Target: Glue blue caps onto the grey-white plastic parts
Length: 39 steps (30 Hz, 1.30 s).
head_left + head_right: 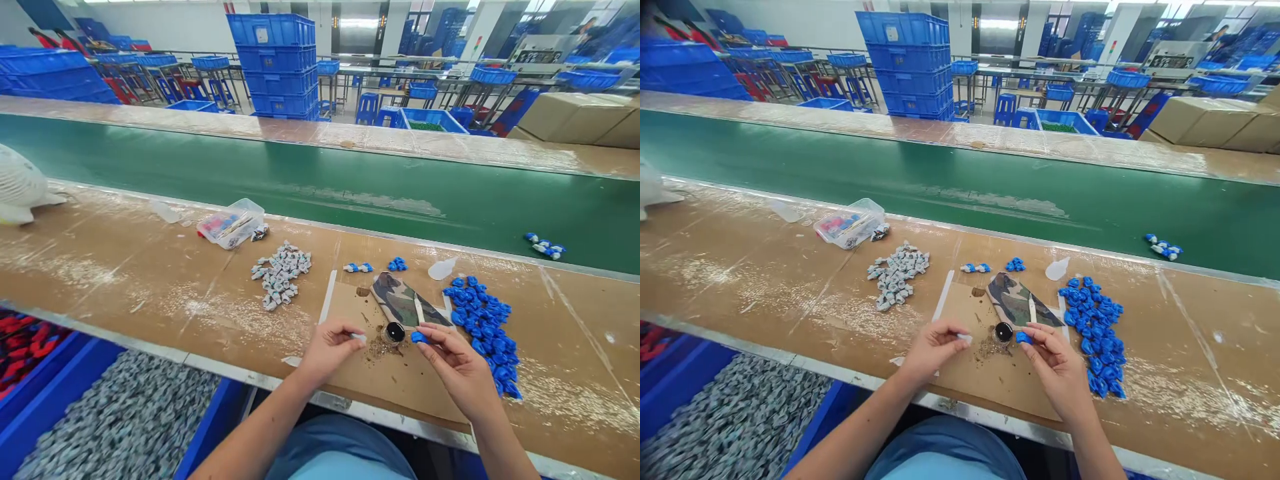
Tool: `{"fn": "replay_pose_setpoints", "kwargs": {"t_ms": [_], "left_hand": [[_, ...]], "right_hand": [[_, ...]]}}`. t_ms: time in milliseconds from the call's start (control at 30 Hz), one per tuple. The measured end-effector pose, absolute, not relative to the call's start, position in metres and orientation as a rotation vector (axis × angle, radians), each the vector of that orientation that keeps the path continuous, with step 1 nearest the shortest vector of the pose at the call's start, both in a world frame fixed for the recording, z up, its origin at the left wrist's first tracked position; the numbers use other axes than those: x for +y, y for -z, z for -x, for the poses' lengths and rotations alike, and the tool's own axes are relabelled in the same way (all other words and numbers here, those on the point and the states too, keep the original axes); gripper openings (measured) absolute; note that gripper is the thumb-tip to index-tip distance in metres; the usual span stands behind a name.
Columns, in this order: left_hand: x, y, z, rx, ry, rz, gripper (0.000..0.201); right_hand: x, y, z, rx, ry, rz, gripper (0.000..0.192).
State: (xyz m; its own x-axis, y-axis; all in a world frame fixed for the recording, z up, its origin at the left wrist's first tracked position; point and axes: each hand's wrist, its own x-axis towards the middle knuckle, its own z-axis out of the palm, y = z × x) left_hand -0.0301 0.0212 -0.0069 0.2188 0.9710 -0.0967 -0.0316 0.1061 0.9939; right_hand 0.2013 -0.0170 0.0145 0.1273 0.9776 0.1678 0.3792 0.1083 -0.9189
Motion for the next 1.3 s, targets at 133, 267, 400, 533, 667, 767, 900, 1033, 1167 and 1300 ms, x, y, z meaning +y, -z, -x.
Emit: {"fn": "replay_pose_setpoints", "kwargs": {"t_ms": [133, 267, 400, 533, 667, 767, 900, 1033, 1167, 1300], "left_hand": [[0.013, 0.009, 0.013, 0.995, -0.961, -1.082, 0.025], [0.012, 0.009, 0.005, 0.969, -0.915, -0.93, 0.032], [0.009, 0.01, 0.003, 0.954, -0.912, -0.92, 0.029], [0.008, 0.009, 0.003, 0.879, -0.887, -0.833, 0.033], [0.009, 0.011, 0.004, 0.922, -0.936, -0.908, 0.029], [0.008, 0.011, 0.004, 0.925, -0.963, -0.902, 0.028], [0.007, 0.008, 0.005, 0.894, -0.958, -0.853, 0.032], [0.008, 0.009, 0.006, 0.938, -0.978, -0.848, 0.029], [0.008, 0.012, 0.007, 0.942, -0.98, -0.855, 0.03], [0.006, 0.013, 0.008, 0.91, -0.991, -0.906, 0.03]], "right_hand": [[-0.013, -0.019, -0.199, -1.784, -0.418, 1.45, 0.019], [-0.008, -0.022, -0.195, -1.936, -0.181, 1.44, 0.016], [-0.003, -0.021, -0.193, -2.014, -0.1, 1.436, 0.016], [-0.002, -0.02, -0.193, -2.048, -0.09, 1.414, 0.017], [-0.003, -0.018, -0.193, -2.013, -0.072, 1.452, 0.018], [-0.005, -0.017, -0.193, -1.984, -0.113, 1.507, 0.02], [-0.006, -0.016, -0.194, -1.942, -0.159, 1.568, 0.022], [-0.006, -0.018, -0.193, -1.921, -0.193, 1.571, 0.022], [-0.006, -0.021, -0.192, -1.834, -0.304, 1.61, 0.024], [-0.007, -0.023, -0.193, -1.749, -0.399, 1.646, 0.026]]}}
